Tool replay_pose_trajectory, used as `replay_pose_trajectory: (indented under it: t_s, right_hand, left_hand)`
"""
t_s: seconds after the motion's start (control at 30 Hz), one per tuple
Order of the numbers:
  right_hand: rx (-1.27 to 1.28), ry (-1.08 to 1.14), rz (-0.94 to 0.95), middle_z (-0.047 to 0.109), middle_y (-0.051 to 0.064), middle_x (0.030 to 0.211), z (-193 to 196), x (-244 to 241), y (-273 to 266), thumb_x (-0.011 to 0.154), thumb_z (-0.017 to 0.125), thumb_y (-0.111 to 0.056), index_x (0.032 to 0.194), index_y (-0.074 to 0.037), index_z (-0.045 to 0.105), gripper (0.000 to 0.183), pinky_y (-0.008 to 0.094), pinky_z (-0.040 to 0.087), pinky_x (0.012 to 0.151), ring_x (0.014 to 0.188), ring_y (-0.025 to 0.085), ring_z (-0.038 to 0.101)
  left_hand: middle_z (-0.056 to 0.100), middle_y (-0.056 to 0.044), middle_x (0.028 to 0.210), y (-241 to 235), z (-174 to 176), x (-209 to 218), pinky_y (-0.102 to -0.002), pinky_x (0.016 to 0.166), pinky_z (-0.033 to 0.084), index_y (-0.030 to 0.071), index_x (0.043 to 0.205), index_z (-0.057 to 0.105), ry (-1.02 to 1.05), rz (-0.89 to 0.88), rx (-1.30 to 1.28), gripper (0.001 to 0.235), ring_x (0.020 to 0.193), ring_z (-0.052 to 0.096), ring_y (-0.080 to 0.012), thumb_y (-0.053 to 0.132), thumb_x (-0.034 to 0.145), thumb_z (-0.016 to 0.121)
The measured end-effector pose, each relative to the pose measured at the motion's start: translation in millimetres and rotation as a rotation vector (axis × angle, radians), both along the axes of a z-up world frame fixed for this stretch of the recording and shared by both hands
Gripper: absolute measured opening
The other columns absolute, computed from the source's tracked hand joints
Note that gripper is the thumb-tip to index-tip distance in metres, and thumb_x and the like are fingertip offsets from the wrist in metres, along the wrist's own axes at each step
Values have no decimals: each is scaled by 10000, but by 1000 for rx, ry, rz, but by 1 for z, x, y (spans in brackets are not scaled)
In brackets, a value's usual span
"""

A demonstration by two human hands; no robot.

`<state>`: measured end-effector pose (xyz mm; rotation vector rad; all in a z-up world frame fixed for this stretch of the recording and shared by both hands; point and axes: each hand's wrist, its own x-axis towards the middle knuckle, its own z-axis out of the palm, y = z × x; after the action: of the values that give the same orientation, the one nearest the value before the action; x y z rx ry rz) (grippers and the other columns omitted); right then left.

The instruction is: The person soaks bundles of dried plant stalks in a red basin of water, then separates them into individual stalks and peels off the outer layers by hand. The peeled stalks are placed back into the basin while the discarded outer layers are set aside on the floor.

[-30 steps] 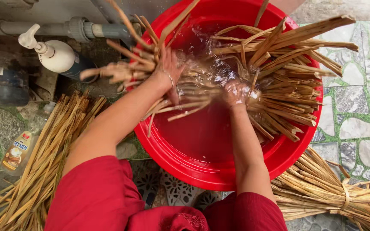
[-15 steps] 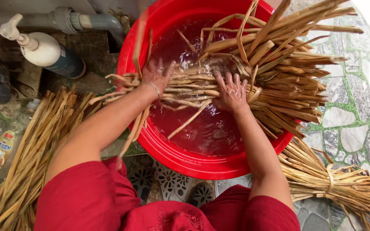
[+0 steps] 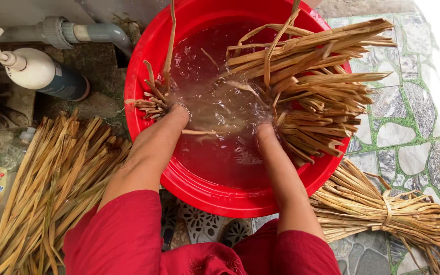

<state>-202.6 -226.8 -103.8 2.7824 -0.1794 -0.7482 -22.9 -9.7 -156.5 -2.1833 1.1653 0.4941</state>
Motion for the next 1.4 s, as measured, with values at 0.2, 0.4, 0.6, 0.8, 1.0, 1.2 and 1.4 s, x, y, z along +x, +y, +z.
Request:
replay_pose_trajectory:
  t_s: [0.2, 0.4, 0.6, 0.8, 1.0, 1.2, 1.4]
  right_hand:
    - [118, -35, -60, 466, 131, 1320, 9, 19, 3, 972, 665, -301, 1391, -241, 451, 474, 550, 422, 969, 1188, 333, 448]
    - [118, -56, 47, 738, 99, 1143, 57, -8, -8, 988, 693, -287, 1237, -231, 683, 255, 447, 603, 843, 1024, 269, 692]
    - [368, -452, 127, 625, 91, 1389, 143, -20, 15, 720, 874, -404, 1538, -259, 467, 925, 568, 467, 1063, 1291, 376, 541]
    - [223, -419, 92, 153, 106, 1661, 243, -73, 5, 517, 945, -641, 1611, -258, 205, 1375, 826, 125, 1133, 1520, 465, 81]
    - [519, 129, -343, -135, 144, 1685, 202, -81, 22, 486, 1014, -351, 1610, -340, -132, 1606, 677, 291, 1157, 1492, 549, 105]
    - [408, 133, -222, 547, 298, 1447, 76, -64, 17, 977, 671, -684, 1693, -83, -33, 1171, 542, 514, 1071, 1252, 430, 620]
    - [-57, 268, -53, 618, 178, 1196, 32, -36, 4, 911, 757, -436, 1426, -89, 498, 673, 389, 568, 900, 1083, 278, 610]
  left_hand:
    - [593, -148, 1083, 27, 64, -25, -509, 765, 440, 37, 1510, 349, 157, 209, -64, 570, 977, 577, -333, 242, 995, 482]
    - [754, -177, 827, 52, 148, -28, -403, 562, 606, -58, 1441, 469, 14, 76, -353, 491, 727, 756, -294, 106, 980, 497]
    - [713, -129, 786, 88, 229, -10, -389, 487, 565, 140, 1358, 576, -304, -148, -666, 366, 638, 718, -271, 121, 995, 538]
    - [704, -54, 832, 132, 339, -16, -350, 571, 549, 270, 1372, 645, -591, -289, -700, 371, 686, 697, -205, 114, 1043, 572]
    - [716, -26, 923, 180, 370, -19, -323, 714, 496, 185, 1283, 651, -734, -238, -648, 293, 806, 681, -164, 112, 1002, 685]
    - [720, -102, 1091, 190, 354, 7, -473, 900, 457, 148, 1378, 575, -633, -45, -484, 614, 1050, 672, -262, 159, 814, 816]
    - [627, -153, 1426, 173, 311, 38, -764, 1166, 105, 283, 1549, 478, -588, 180, -363, 1043, 1410, 489, -366, 213, 621, 948]
